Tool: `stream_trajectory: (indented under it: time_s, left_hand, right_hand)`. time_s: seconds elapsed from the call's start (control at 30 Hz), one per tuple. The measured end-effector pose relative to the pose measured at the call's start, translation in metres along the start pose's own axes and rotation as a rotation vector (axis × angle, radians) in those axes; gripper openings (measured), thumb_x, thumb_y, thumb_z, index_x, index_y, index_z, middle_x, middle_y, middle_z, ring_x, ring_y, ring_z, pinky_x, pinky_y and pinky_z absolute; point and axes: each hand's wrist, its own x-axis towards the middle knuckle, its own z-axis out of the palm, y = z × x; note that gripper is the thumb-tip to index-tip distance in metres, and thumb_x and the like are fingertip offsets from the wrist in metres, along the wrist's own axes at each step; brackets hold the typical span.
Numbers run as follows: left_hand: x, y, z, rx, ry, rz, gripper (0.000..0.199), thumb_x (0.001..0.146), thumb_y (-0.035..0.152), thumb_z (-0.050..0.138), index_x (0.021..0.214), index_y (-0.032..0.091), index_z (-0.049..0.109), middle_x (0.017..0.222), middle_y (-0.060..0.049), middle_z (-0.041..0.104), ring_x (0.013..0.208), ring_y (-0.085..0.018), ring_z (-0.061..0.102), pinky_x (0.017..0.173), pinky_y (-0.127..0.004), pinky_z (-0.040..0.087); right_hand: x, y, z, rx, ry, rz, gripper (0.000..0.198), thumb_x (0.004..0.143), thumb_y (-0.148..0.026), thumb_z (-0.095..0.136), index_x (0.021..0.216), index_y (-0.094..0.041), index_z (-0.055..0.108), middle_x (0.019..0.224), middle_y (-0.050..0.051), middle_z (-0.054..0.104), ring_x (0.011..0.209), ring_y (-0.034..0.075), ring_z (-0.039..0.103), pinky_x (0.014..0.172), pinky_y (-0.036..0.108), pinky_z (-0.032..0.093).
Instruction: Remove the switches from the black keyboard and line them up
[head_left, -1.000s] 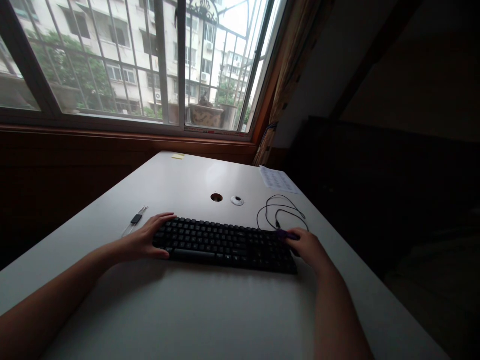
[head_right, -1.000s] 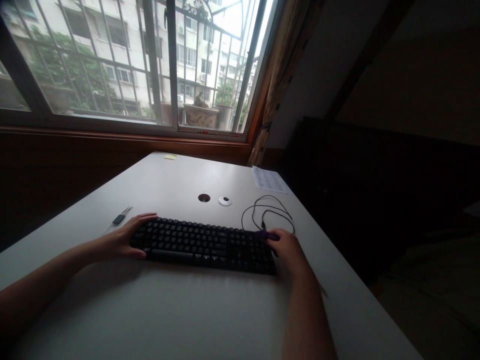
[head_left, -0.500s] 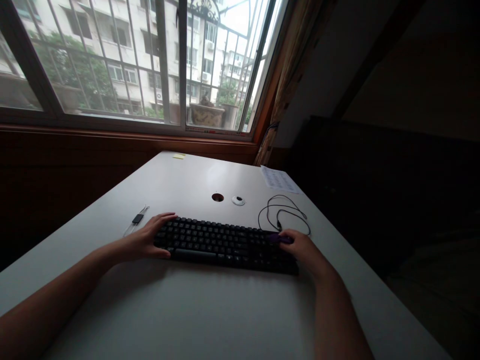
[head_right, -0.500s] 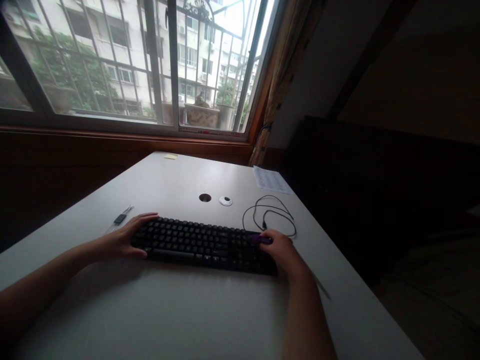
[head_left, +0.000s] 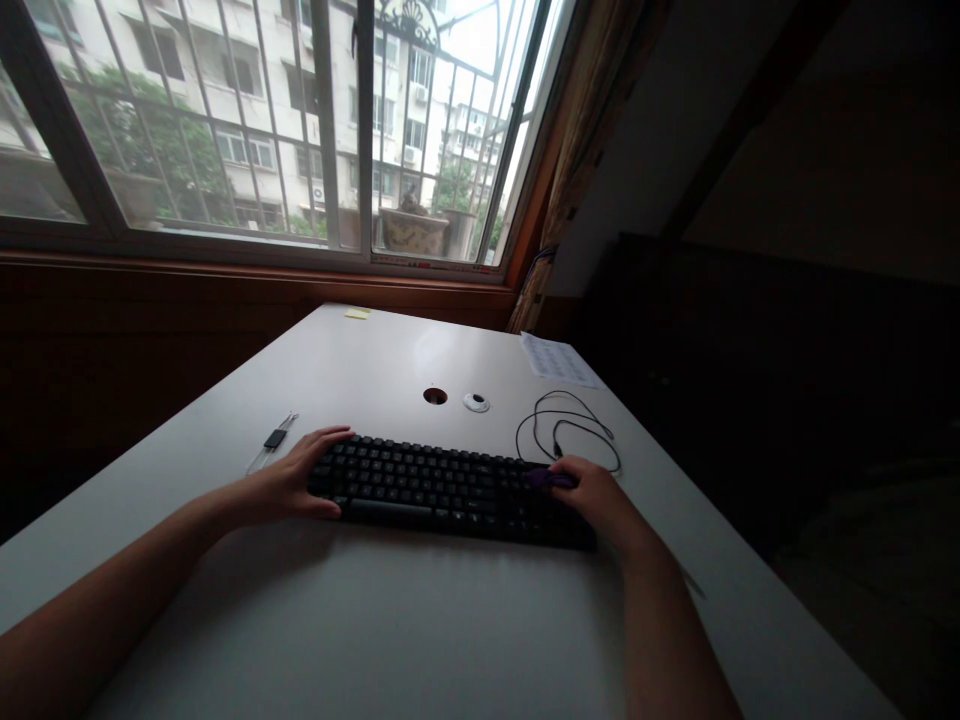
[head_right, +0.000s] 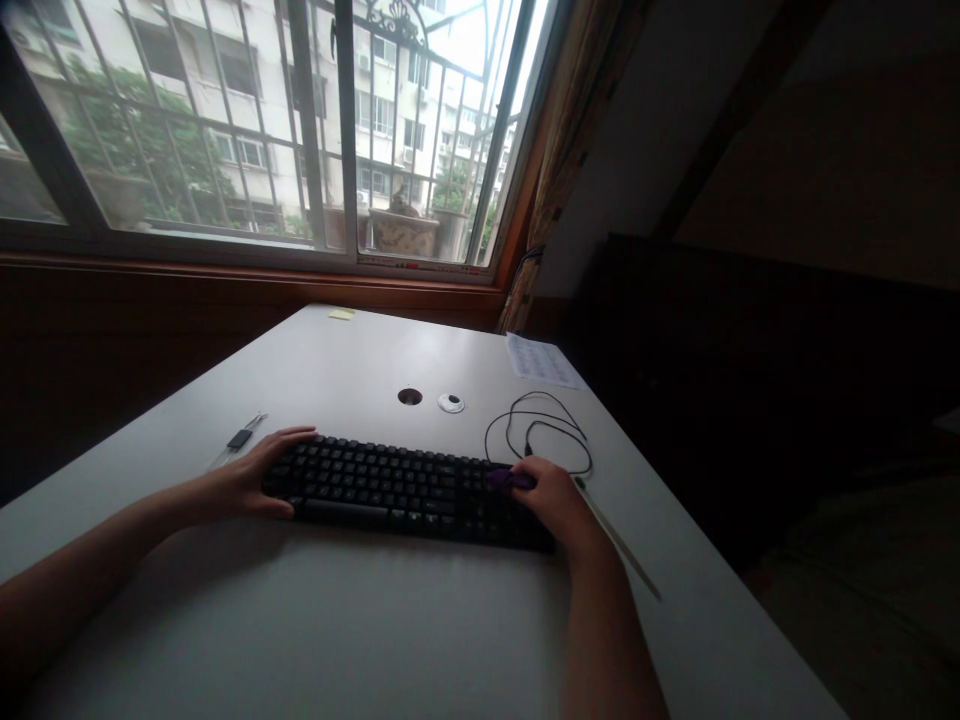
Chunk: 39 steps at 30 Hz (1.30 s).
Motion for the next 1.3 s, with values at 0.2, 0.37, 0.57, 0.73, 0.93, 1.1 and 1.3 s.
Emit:
stream_trajectory:
  time_s: [0.2,0.37,0.57,0.73,0.93,1.1,1.3]
  left_hand:
    - [0.0,0.002,0.0,-0.006,0.023,0.004,0.091,0.077,0.046,0.076,0.15,0.033,0.025,0.153,-0.012,0.032,0.138,-0.039,0.035,0.11,-0.06,0.035]
    - [-0.001,0.001,0.0,0.009,0.027,0.012,0.092,0.076,0.047,0.076,0.151,0.033,0.023,0.153,-0.013,0.032,0.138,-0.04,0.036,0.11,-0.061,0.036]
    - [-0.001,0.0,0.0,0.012,0.015,0.011,0.091,0.078,0.046,0.076,0.151,0.032,0.023,0.154,-0.014,0.03,0.138,-0.04,0.034,0.11,-0.059,0.036]
    - [-0.001,-0.001,0.001,0.003,0.008,0.003,0.092,0.077,0.047,0.076,0.15,0.034,0.022,0.153,-0.013,0.03,0.138,-0.041,0.034,0.109,-0.061,0.036]
    - [-0.001,0.0,-0.001,-0.001,0.014,0.013,0.093,0.077,0.045,0.076,0.151,0.035,0.021,0.153,-0.013,0.031,0.137,-0.041,0.035,0.109,-0.063,0.036]
    - [-0.001,0.001,-0.001,0.008,0.02,0.012,0.093,0.077,0.045,0.076,0.151,0.035,0.021,0.153,-0.012,0.031,0.137,-0.041,0.036,0.11,-0.062,0.036]
    - [0.0,-0.001,0.0,0.003,0.014,0.013,0.092,0.077,0.046,0.076,0.15,0.034,0.022,0.153,-0.013,0.03,0.138,-0.04,0.035,0.11,-0.06,0.036]
  right_hand:
    - [-0.004,0.009,-0.011,-0.014,0.088,-0.029,0.015,0.072,-0.026,0.062,0.083,-0.021,0.07,0.087,0.004,0.07,0.086,0.023,0.064,0.079,0.032,0.045]
    - [-0.005,0.013,-0.009,0.008,-0.021,0.05,0.016,0.071,-0.026,0.063,0.083,-0.02,0.071,0.086,0.004,0.07,0.086,0.024,0.065,0.078,0.032,0.046]
    - [-0.005,0.008,-0.016,-0.038,0.123,0.021,0.015,0.069,-0.025,0.061,0.08,-0.02,0.071,0.088,0.005,0.07,0.089,0.024,0.064,0.081,0.033,0.046]
    - [-0.014,0.014,-0.023,0.007,0.078,0.126,0.019,0.072,-0.029,0.06,0.084,-0.02,0.071,0.085,0.005,0.07,0.081,0.024,0.064,0.073,0.031,0.046]
    - [-0.01,0.016,-0.021,-0.021,0.069,0.12,0.014,0.069,-0.029,0.06,0.077,-0.021,0.069,0.082,0.005,0.069,0.082,0.024,0.064,0.075,0.032,0.046]
    - [-0.013,0.024,-0.026,-0.021,0.192,0.184,0.023,0.072,-0.038,0.063,0.083,-0.02,0.07,0.08,0.005,0.07,0.074,0.023,0.064,0.066,0.03,0.046]
    - [-0.018,0.026,-0.024,0.145,-0.006,0.3,0.022,0.071,-0.035,0.064,0.083,-0.018,0.07,0.068,0.002,0.067,0.061,0.018,0.061,0.052,0.025,0.041]
